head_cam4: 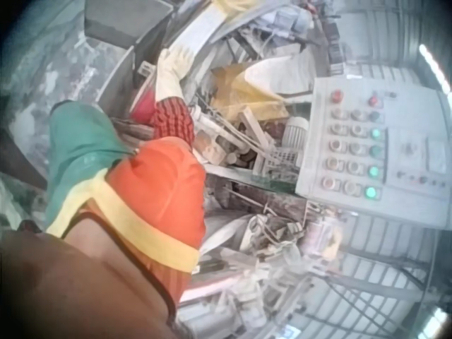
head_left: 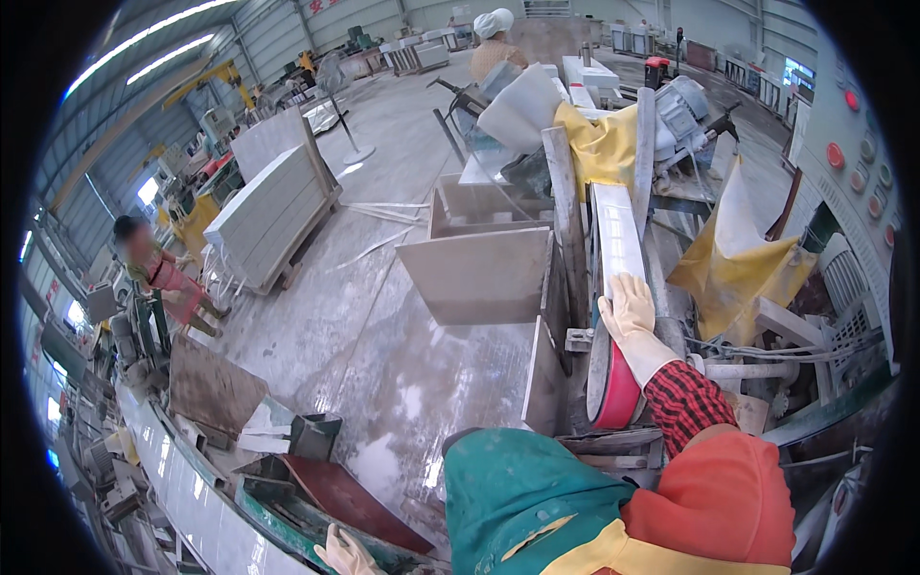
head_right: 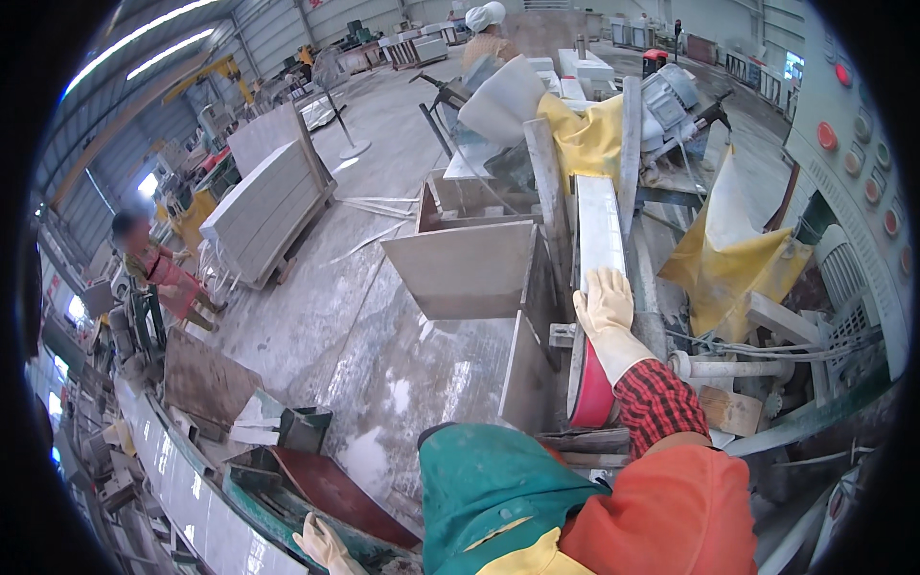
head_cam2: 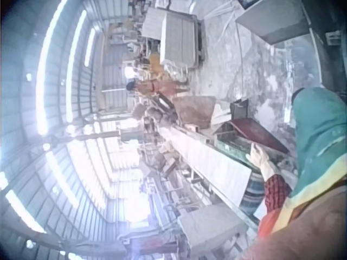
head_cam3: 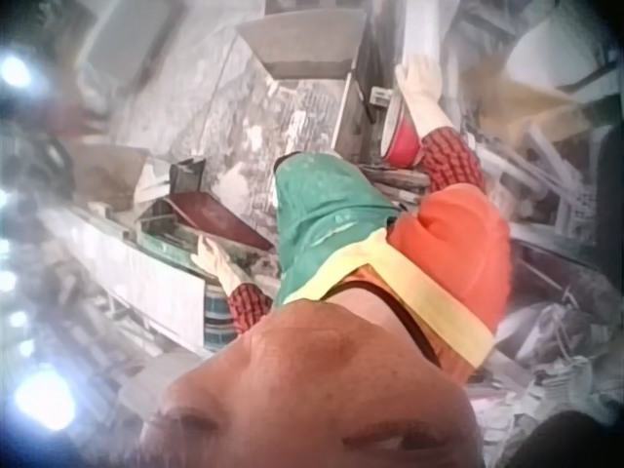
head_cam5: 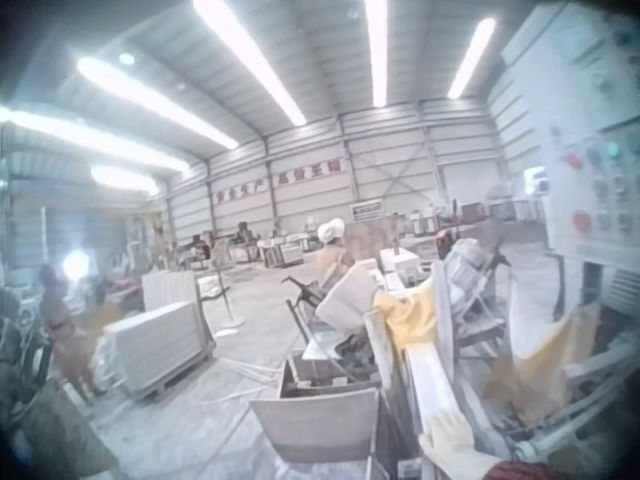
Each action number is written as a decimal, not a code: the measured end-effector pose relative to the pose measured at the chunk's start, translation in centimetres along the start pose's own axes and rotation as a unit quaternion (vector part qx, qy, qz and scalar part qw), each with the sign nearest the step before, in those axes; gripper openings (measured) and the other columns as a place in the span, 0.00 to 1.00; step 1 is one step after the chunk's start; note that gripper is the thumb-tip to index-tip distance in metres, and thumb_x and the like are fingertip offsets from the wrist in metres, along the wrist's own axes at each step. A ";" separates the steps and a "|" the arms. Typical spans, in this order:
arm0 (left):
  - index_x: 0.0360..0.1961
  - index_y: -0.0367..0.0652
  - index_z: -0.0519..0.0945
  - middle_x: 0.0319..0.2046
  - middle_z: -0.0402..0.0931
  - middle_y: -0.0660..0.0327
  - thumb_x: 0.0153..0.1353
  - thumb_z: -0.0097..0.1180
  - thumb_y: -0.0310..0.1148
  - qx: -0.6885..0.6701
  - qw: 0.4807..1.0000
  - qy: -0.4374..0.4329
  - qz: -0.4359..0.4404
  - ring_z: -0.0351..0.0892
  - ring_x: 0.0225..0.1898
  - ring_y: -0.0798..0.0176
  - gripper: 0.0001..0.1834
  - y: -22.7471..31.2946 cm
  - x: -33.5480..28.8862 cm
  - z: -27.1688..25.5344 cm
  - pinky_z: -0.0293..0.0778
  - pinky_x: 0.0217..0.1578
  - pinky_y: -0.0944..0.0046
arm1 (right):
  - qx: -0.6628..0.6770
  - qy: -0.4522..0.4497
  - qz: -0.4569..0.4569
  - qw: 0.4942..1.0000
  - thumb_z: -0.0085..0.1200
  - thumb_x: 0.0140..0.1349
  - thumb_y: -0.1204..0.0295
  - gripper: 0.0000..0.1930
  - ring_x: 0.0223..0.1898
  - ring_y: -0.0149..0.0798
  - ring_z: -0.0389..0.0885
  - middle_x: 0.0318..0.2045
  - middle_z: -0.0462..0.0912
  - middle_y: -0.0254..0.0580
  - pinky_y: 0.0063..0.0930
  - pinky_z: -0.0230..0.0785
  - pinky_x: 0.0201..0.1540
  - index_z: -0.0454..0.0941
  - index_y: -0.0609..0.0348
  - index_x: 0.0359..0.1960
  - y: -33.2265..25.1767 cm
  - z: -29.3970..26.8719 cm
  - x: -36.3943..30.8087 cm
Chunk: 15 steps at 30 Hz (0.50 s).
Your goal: The person repeatedly picks up rectangular panels from a conveyor belt and places them into a nearby bin. The person handles the panels one at a time, moving them from the moving belt to a collection area.
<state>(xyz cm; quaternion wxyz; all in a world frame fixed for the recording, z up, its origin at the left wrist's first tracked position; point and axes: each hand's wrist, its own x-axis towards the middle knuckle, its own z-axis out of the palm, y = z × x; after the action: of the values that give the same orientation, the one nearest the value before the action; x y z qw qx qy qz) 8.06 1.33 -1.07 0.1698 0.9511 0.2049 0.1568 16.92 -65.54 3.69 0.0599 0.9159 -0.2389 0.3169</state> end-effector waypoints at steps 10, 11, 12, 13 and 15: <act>0.50 0.46 0.83 0.45 0.84 0.55 0.66 0.53 0.39 0.004 0.999 -0.009 -0.040 0.66 0.64 0.43 0.16 0.1 -0.1 0.0 0.49 0.71 0.52 | 0.015 -0.009 -0.018 1.000 0.59 0.55 0.59 0.22 0.54 0.47 0.70 0.47 0.74 0.43 0.40 0.61 0.62 0.75 0.56 0.49 -0.5 -1.4 -0.7; 0.50 0.45 0.83 0.46 0.84 0.55 0.66 0.53 0.39 0.009 0.999 -0.005 -0.046 0.65 0.65 0.42 0.16 0.4 -0.1 0.0 0.49 0.71 0.52 | 0.018 -0.008 -0.020 1.000 0.59 0.55 0.59 0.22 0.54 0.47 0.70 0.47 0.74 0.44 0.40 0.61 0.62 0.75 0.56 0.49 -0.6 -1.4 -0.8; 0.50 0.45 0.83 0.47 0.84 0.54 0.66 0.53 0.40 0.014 0.999 0.001 -0.053 0.65 0.65 0.42 0.16 0.6 -0.1 0.0 0.49 0.71 0.52 | 0.017 0.002 -0.025 1.000 0.59 0.55 0.59 0.22 0.55 0.47 0.70 0.47 0.74 0.44 0.40 0.61 0.62 0.75 0.56 0.49 -0.7 -1.5 -0.9; 0.50 0.45 0.83 0.47 0.84 0.54 0.66 0.53 0.39 0.007 0.998 -0.004 -0.057 0.64 0.66 0.41 0.16 0.6 -0.1 0.0 0.50 0.71 0.52 | 0.016 0.012 -0.031 0.999 0.60 0.55 0.60 0.22 0.55 0.48 0.70 0.47 0.74 0.44 0.41 0.61 0.62 0.74 0.56 0.49 -0.7 -1.5 -1.1; 0.50 0.44 0.83 0.48 0.83 0.54 0.66 0.53 0.39 -0.011 0.998 -0.010 -0.067 0.62 0.67 0.41 0.16 0.7 0.0 0.0 0.50 0.71 0.51 | 0.024 0.008 -0.035 0.999 0.60 0.54 0.60 0.22 0.55 0.48 0.70 0.47 0.74 0.44 0.41 0.61 0.63 0.74 0.56 0.49 -0.8 -1.9 -1.2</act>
<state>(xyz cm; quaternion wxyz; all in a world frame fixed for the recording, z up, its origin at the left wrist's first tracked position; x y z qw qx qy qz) 8.23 0.75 -0.80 0.1923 0.9347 0.2649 0.1382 15.38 -63.85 4.52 0.0508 0.9223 -0.1981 0.3280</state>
